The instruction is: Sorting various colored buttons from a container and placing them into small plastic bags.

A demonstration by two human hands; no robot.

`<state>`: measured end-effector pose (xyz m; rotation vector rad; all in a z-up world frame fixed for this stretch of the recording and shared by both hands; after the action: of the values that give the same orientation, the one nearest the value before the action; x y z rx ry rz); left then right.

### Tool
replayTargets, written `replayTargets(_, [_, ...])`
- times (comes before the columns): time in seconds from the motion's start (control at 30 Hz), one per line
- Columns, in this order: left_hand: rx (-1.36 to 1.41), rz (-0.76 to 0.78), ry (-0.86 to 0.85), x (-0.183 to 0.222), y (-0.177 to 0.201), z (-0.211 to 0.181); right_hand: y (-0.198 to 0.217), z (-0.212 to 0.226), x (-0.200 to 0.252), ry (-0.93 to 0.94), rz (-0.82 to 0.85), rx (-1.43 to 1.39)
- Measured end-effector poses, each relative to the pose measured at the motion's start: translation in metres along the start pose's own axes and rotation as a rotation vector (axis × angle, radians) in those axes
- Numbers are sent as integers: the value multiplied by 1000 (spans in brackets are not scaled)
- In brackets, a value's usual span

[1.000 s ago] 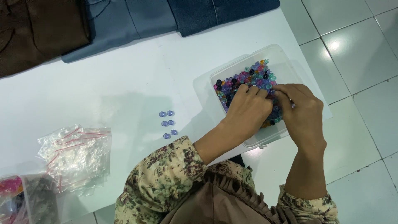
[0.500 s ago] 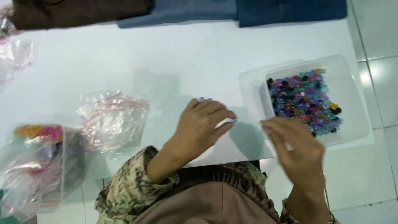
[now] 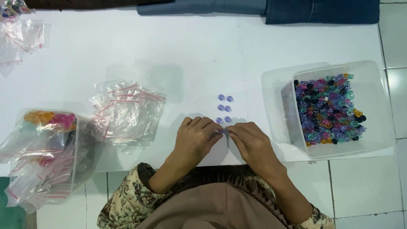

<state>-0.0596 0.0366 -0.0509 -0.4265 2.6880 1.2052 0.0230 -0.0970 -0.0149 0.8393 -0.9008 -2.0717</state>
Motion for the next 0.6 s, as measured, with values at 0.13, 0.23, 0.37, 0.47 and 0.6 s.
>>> replayTargets(0.13, [-4,8,-22,-6,12,-12,8,3,0,-19,-11,-1])
replayTargets(0.23, [46,13,-4,-19,19,-28,28,2,6,-11,-49,-4])
replayTargets(0.37, [66,-52,-107,-40,13,-55,71,-3,25,25,-65,5])
replayTargets(0.47, [69,-53,-233,-61,-6,-82,107,-21,42,44,-67,103])
replayTargets(0.6, [22,-37,-370,-92,-41,-117,146,-67,58,-79,-66,414])
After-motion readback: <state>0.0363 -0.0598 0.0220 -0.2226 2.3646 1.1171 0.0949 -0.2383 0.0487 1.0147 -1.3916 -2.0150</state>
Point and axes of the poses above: each hand's wrist, its own x-axis away from the middle knuckle, its own y-axis out of the back of the hand, z = x × y, the point moved 5 cm from there along -x, towards the middle knuckle, and after that the axes turned 10 degrees about x, right-handed, at the moved point
